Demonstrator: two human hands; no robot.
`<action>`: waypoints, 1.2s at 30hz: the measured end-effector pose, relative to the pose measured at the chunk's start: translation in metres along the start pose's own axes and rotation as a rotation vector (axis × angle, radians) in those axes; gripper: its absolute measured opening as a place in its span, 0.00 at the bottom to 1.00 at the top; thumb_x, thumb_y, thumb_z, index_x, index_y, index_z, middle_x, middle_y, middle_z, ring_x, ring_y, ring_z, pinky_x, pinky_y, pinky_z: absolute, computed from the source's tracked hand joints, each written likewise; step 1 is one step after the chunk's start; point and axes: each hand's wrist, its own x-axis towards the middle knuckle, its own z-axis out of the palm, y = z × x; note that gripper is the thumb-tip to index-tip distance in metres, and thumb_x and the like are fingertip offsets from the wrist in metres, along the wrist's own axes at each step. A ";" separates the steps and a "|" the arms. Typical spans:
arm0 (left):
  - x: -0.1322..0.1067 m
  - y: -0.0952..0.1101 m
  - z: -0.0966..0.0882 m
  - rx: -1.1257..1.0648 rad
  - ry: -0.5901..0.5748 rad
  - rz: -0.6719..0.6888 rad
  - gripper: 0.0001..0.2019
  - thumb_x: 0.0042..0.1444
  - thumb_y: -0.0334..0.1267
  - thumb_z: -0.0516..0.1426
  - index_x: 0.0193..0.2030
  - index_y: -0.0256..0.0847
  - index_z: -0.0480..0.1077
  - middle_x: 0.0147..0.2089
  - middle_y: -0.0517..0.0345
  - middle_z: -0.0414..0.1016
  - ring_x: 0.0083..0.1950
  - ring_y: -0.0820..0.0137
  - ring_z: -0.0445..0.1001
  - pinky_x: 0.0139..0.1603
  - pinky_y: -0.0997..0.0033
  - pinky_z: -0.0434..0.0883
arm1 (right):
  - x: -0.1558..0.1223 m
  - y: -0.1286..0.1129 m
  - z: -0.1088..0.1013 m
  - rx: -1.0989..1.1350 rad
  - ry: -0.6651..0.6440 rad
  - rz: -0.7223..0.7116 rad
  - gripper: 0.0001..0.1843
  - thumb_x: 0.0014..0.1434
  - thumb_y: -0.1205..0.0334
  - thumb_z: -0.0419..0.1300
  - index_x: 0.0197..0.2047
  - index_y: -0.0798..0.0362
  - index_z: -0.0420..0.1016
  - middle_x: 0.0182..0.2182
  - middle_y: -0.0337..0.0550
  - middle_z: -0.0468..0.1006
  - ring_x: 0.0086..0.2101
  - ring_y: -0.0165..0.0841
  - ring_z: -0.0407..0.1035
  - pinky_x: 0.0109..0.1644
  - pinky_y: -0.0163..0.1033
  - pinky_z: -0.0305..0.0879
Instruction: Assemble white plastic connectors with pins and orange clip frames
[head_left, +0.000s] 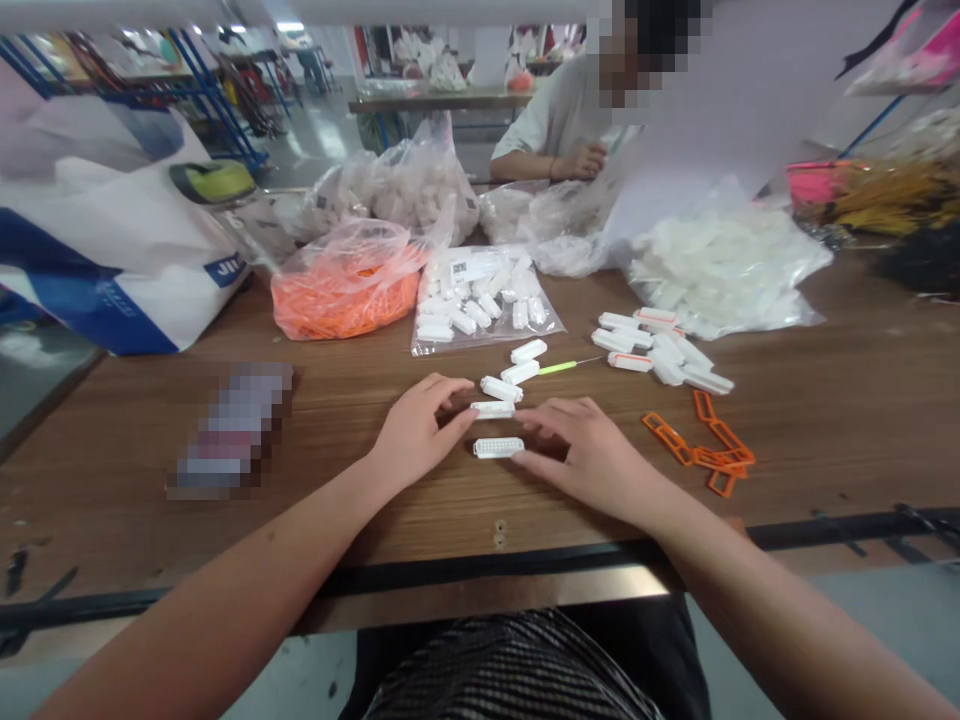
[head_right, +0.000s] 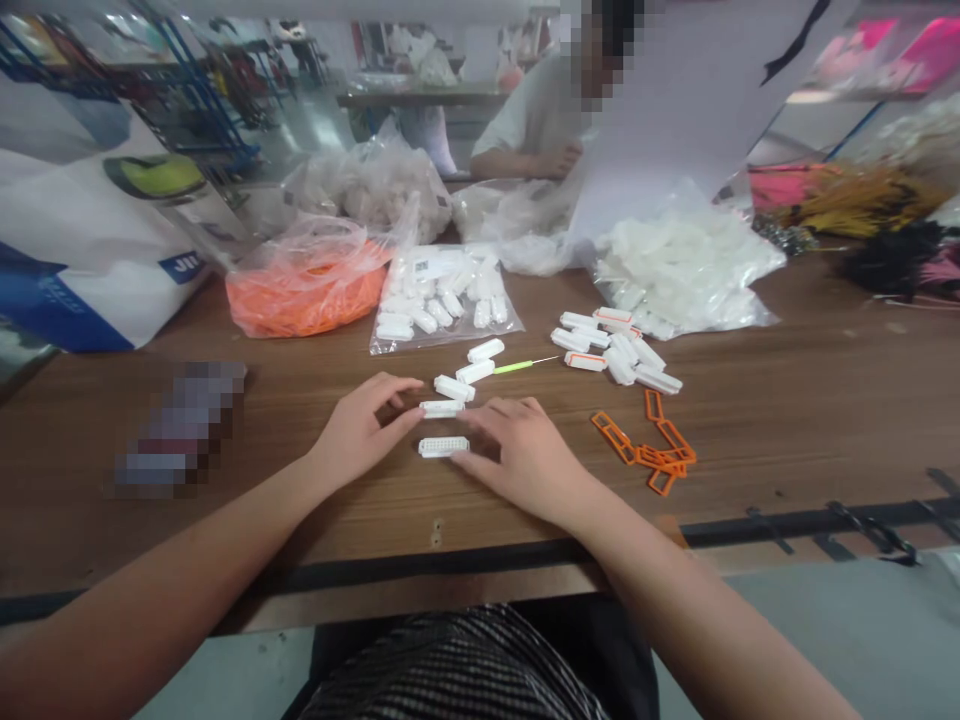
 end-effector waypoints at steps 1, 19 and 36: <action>-0.002 0.001 -0.003 -0.015 0.043 -0.013 0.09 0.60 0.39 0.57 0.47 0.43 0.72 0.40 0.57 0.74 0.38 0.69 0.73 0.40 0.68 0.70 | -0.003 0.001 -0.010 0.016 0.037 0.020 0.11 0.62 0.59 0.58 0.47 0.49 0.77 0.37 0.43 0.80 0.39 0.37 0.73 0.47 0.47 0.63; -0.023 0.022 0.001 0.039 -0.205 0.076 0.09 0.58 0.37 0.59 0.47 0.45 0.73 0.42 0.59 0.75 0.37 0.69 0.74 0.41 0.65 0.72 | -0.039 0.045 -0.041 -0.111 -0.166 0.363 0.09 0.53 0.64 0.58 0.28 0.47 0.80 0.26 0.37 0.82 0.26 0.33 0.74 0.30 0.37 0.66; -0.030 0.030 0.007 -0.027 -0.248 0.026 0.08 0.59 0.38 0.59 0.46 0.47 0.74 0.39 0.61 0.73 0.34 0.71 0.71 0.39 0.68 0.70 | -0.039 0.058 -0.046 -0.118 -0.182 0.279 0.11 0.58 0.61 0.58 0.30 0.48 0.82 0.29 0.40 0.81 0.33 0.36 0.73 0.39 0.41 0.64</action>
